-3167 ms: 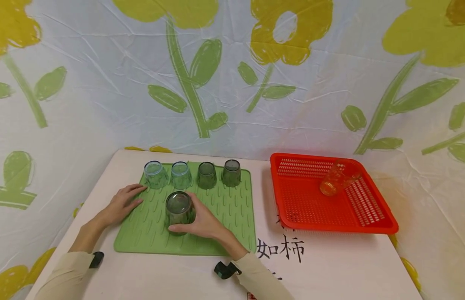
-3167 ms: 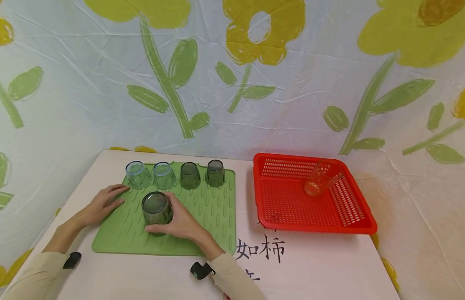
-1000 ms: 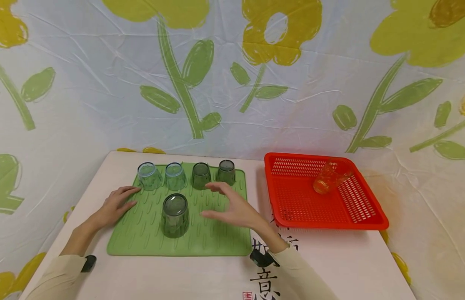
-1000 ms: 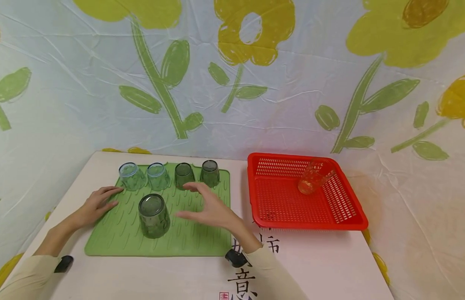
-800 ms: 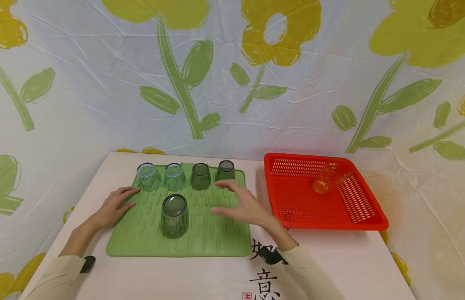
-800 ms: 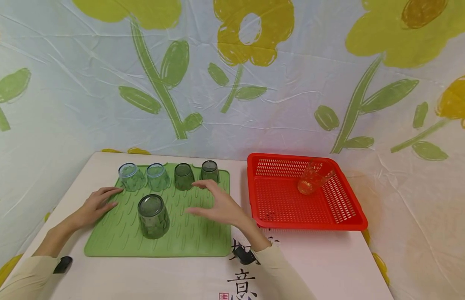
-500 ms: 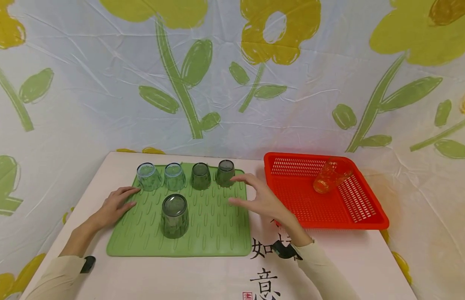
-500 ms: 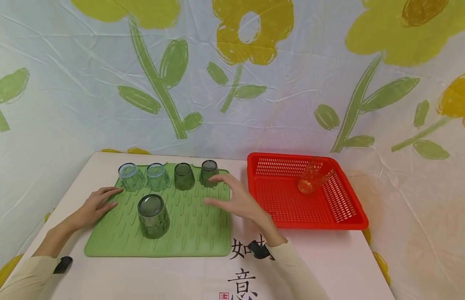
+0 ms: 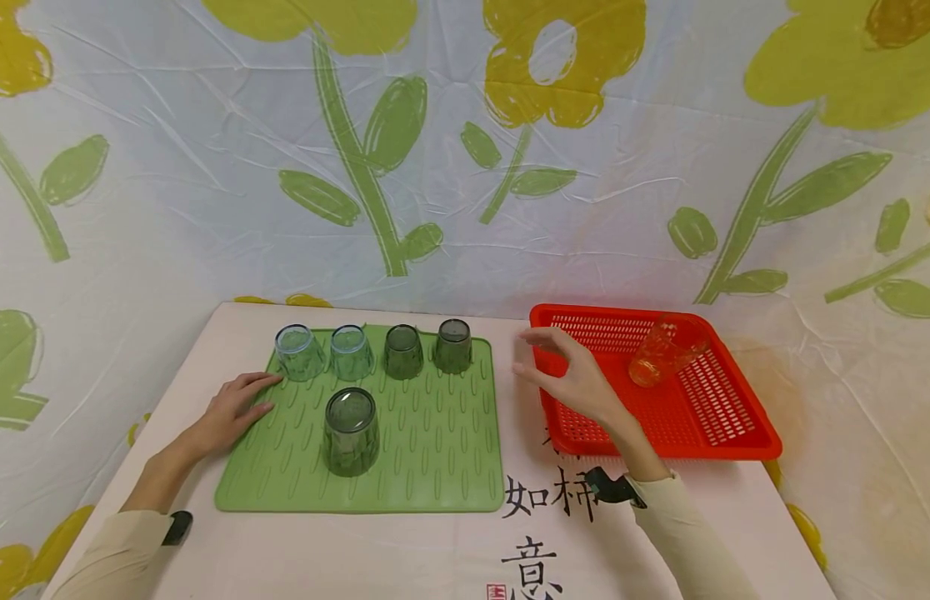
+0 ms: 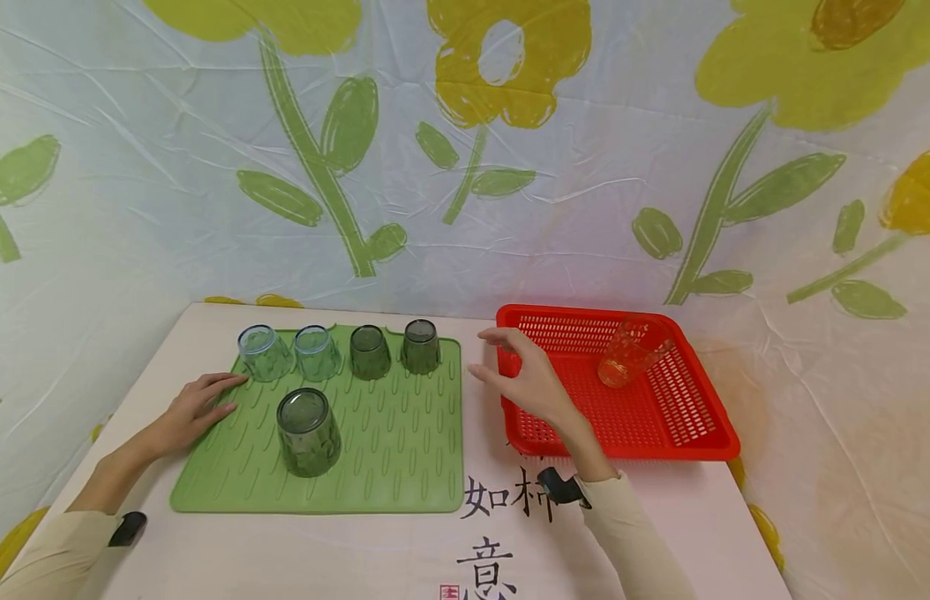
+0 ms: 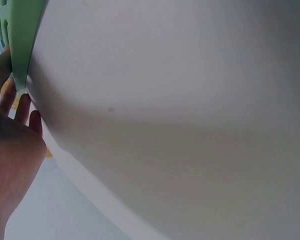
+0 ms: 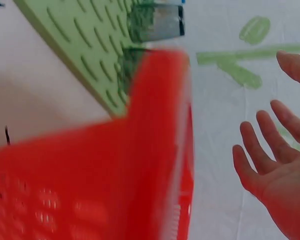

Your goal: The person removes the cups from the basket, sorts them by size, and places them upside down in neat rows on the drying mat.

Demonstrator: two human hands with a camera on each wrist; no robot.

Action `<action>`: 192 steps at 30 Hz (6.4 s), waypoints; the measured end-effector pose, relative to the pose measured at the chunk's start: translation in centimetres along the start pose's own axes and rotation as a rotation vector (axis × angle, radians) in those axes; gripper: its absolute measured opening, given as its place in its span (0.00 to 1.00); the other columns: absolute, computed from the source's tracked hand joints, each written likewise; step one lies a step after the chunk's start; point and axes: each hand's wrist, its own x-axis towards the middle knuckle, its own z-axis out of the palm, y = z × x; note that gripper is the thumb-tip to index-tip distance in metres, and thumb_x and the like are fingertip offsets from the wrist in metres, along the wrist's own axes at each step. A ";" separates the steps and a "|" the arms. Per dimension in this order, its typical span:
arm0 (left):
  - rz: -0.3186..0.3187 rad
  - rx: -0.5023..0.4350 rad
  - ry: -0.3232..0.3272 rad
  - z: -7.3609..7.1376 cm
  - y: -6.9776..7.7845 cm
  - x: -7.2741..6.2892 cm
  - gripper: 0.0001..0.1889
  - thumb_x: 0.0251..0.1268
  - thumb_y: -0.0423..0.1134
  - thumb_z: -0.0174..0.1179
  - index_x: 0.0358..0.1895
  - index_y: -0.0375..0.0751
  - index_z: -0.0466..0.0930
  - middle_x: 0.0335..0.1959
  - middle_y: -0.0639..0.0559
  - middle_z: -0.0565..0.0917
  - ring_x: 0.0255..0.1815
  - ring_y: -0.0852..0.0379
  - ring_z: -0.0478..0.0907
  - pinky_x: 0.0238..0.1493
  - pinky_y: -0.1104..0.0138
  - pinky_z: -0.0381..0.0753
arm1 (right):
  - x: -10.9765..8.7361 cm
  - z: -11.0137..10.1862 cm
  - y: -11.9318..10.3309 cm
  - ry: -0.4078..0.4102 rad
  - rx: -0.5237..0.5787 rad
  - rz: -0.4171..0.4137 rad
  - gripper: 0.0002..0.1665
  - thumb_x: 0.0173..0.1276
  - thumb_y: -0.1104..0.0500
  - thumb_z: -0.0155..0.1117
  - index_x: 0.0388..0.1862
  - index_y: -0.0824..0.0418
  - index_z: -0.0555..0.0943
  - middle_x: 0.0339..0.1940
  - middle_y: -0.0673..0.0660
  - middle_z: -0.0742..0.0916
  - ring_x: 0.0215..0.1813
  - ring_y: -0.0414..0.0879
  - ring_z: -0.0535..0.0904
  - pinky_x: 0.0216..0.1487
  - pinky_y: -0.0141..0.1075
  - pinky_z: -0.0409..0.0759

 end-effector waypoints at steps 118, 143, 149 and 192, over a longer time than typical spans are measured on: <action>-0.068 -0.111 0.005 -2.2 5.5 0.9 0.19 0.78 0.29 0.56 0.67 0.25 0.73 0.59 0.30 0.79 0.50 0.42 0.80 0.47 0.71 0.78 | -4.0 -12.2 6.2 0.340 0.381 0.600 0.52 0.71 0.39 0.68 0.82 0.44 0.47 0.68 0.49 0.67 0.59 0.43 0.72 0.70 0.42 0.71; -0.083 -0.247 0.111 -2.4 13.9 5.9 0.21 0.82 0.37 0.53 0.72 0.36 0.73 0.63 0.41 0.80 0.56 0.63 0.74 0.55 0.76 0.72 | -4.2 -8.2 3.0 0.266 0.513 0.328 0.32 0.77 0.51 0.64 0.75 0.51 0.65 0.64 0.50 0.78 0.60 0.46 0.78 0.54 0.30 0.82; -0.054 -0.285 0.120 -1.9 15.5 7.3 0.20 0.82 0.37 0.53 0.71 0.39 0.75 0.63 0.45 0.80 0.56 0.55 0.76 0.55 0.75 0.73 | -3.6 -6.8 2.0 0.265 0.473 0.312 0.37 0.75 0.49 0.66 0.77 0.51 0.62 0.70 0.54 0.75 0.63 0.46 0.76 0.54 0.30 0.82; 0.120 -0.554 -0.031 6.5 26.5 12.8 0.33 0.72 0.37 0.66 0.76 0.37 0.66 0.67 0.43 0.74 0.65 0.46 0.74 0.65 0.52 0.76 | -0.4 4.0 -3.7 0.072 0.723 0.028 0.35 0.74 0.64 0.58 0.78 0.53 0.63 0.73 0.58 0.76 0.70 0.56 0.74 0.67 0.43 0.77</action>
